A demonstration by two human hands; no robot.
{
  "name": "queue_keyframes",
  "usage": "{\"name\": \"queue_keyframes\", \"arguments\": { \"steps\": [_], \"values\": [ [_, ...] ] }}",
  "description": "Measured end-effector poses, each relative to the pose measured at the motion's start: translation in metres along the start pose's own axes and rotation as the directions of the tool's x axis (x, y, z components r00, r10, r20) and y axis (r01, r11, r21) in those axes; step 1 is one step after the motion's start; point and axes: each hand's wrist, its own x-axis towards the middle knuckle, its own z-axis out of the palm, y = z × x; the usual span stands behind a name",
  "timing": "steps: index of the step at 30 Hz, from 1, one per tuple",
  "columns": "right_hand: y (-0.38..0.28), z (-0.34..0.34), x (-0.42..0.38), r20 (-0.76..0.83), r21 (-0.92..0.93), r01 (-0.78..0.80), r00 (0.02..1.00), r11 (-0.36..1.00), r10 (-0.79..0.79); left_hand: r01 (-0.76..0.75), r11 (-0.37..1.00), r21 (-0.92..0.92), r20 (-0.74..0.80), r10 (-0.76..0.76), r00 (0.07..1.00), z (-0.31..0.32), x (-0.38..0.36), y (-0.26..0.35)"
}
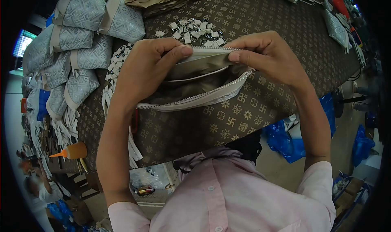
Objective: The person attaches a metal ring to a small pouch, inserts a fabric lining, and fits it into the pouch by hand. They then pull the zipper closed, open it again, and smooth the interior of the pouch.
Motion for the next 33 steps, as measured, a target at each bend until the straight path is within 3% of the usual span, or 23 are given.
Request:
{"name": "queue_keyframes", "arguments": {
  "steps": [13, 15, 18, 20, 23, 25, 28, 30, 33],
  "values": [
    [0.003, -0.001, 0.002, 0.004, -0.066, 0.079, 0.997, 0.995, -0.079, 0.121, 0.986, -0.118, 0.128, -0.105, 0.986, -0.013, -0.006, -0.004],
    [0.005, 0.001, 0.003, -0.022, -0.072, 0.187, 0.982, 0.98, -0.189, 0.141, 0.974, -0.177, 0.135, -0.118, 0.984, -0.014, -0.008, -0.004],
    [0.005, -0.004, 0.004, 0.03, -0.22, 0.208, 0.978, 0.953, -0.207, 0.124, 0.983, -0.137, 0.122, -0.108, 0.987, -0.013, -0.01, -0.001],
    [-0.001, -0.005, 0.003, 0.033, -0.24, 0.165, 0.986, 0.957, -0.162, -0.017, 0.971, -0.238, -0.03, 0.011, 1.0, -0.006, -0.01, 0.0],
    [-0.008, -0.005, 0.002, 0.032, -0.284, 0.107, 0.994, 0.953, -0.102, -0.105, 0.974, -0.199, -0.007, 0.106, 0.994, -0.007, -0.009, -0.002],
    [-0.009, -0.005, 0.002, 0.036, -0.308, 0.1, 0.995, 0.946, -0.093, -0.059, 0.979, -0.197, 0.053, 0.071, 0.996, -0.01, -0.006, 0.002],
    [-0.007, -0.005, 0.003, 0.021, -0.35, 0.143, 0.989, 0.926, -0.145, 0.03, 0.973, -0.229, 0.146, 0.004, 0.989, -0.013, -0.003, 0.006],
    [-0.004, -0.003, 0.004, 0.066, -0.505, 0.349, 0.928, 0.789, -0.368, 0.077, 0.962, -0.26, 0.182, -0.029, 0.983, -0.013, -0.003, 0.007],
    [-0.011, -0.001, 0.01, 0.125, -0.586, 0.415, 0.895, 0.696, -0.428, 0.068, 0.968, -0.241, 0.189, -0.022, 0.982, -0.013, -0.004, 0.009]
  ]
}}
